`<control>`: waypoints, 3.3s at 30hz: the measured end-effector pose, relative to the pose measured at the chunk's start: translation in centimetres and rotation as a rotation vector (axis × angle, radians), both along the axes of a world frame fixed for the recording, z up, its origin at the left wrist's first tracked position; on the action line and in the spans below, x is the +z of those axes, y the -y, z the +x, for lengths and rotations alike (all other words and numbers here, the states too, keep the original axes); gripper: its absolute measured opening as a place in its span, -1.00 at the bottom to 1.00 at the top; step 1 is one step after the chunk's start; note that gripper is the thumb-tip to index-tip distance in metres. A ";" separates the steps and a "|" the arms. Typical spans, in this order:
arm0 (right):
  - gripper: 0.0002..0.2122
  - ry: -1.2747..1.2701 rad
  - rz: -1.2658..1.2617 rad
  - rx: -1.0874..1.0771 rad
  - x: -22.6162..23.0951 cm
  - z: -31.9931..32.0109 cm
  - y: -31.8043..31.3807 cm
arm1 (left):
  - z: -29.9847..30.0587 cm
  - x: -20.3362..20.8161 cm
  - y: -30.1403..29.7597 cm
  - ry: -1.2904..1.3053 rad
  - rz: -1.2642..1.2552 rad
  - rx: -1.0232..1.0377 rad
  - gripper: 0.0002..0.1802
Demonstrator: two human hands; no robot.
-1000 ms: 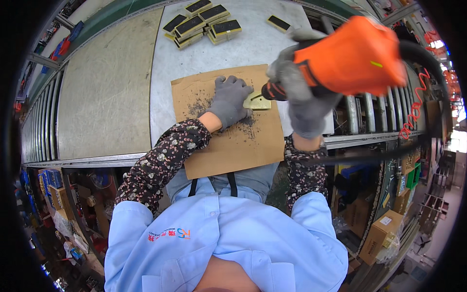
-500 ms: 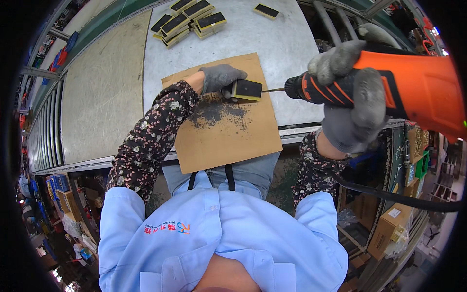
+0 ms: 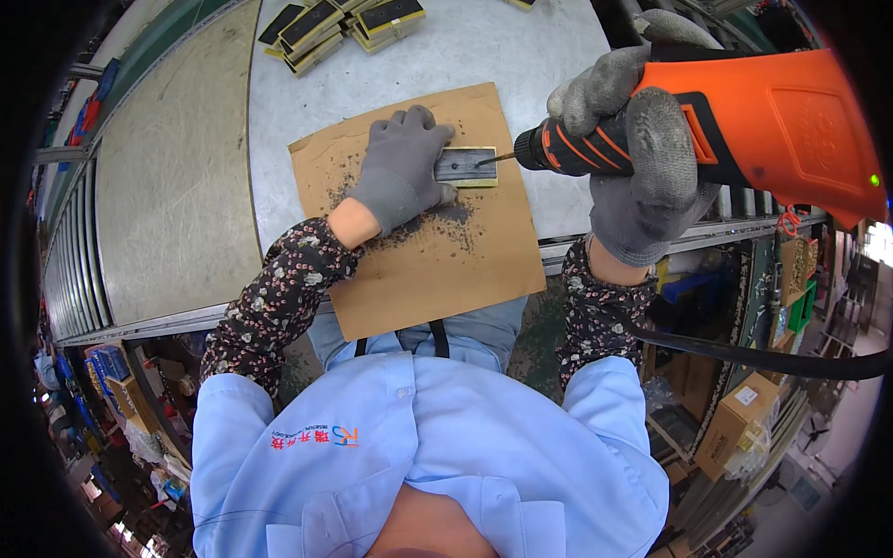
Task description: Drill holes into small plastic electronic components using a power drill at an assembly workstation.
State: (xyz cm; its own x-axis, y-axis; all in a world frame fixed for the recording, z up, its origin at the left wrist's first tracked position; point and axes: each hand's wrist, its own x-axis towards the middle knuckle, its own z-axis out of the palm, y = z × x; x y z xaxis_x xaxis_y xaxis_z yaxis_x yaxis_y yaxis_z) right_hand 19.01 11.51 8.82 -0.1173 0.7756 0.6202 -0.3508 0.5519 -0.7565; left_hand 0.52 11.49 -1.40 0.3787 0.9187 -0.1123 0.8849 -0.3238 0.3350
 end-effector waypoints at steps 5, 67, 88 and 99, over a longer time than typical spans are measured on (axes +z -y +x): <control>-0.53 0.006 -0.036 -0.004 -0.4 0.0 -0.4 | -0.7 -2.0 0.2 0.090 0.075 -0.066 -0.48; -0.60 0.099 -0.034 0.064 -0.1 -5.5 -0.3 | -1.2 -2.3 -0.7 0.110 0.048 -0.088 -0.55; -0.62 0.097 0.060 -0.141 1.1 -5.9 2.9 | -0.8 -1.2 -0.1 -0.067 0.064 -0.086 -0.53; -0.46 -0.120 0.257 -0.052 4.5 1.2 9.0 | -4.1 2.9 5.1 1.029 -0.684 0.516 -0.51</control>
